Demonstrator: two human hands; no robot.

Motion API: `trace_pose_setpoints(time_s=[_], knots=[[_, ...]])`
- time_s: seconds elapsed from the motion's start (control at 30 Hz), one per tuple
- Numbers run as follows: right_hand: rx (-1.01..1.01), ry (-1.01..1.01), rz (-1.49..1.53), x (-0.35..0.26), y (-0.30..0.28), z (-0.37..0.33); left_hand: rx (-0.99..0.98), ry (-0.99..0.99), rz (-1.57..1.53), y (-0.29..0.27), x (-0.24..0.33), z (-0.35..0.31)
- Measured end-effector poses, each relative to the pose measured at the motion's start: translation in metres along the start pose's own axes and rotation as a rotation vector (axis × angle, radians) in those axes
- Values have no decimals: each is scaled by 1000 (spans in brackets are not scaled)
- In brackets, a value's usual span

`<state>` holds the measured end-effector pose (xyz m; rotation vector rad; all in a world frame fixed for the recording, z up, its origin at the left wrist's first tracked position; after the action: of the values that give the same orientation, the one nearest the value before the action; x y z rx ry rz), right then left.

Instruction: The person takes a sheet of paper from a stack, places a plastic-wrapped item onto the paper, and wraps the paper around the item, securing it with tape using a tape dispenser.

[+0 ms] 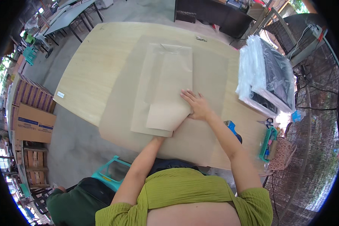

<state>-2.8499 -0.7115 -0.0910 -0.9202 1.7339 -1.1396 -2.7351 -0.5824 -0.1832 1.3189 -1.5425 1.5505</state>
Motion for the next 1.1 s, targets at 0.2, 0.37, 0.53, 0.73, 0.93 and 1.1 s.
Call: trace_pose_setpoints(time_s=[0.2,0.37,0.53,0.73,0.93,1.1], knots=[[169,50,73,13,20,0,-675,-96,273,0,50,-75],[254,95,64,12,29,2,-711,29,322,-72,128,13],[311,509,235,29,60,4,-584,619,1226,-35,85,91],[195,886,141,31,93,-3,-747,847,1122,-20,84,97],[141,1238,-54,-15,131,-15,-721,903,1164,-24,94,89],[-40,973,-167,-132,205,44,-767,987,1167,-11,91,83]])
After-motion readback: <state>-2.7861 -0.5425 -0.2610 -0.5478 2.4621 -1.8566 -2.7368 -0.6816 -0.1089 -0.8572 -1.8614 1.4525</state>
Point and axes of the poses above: each hand's wrist, its own z-axis towards the middle knuckle, its own y-axis out of the palm, x = y × z, the point moved 8 cm from there along z, towards the middle knuckle, and after that the axes turned 14 degrees about -x, right-handed, at the moved point
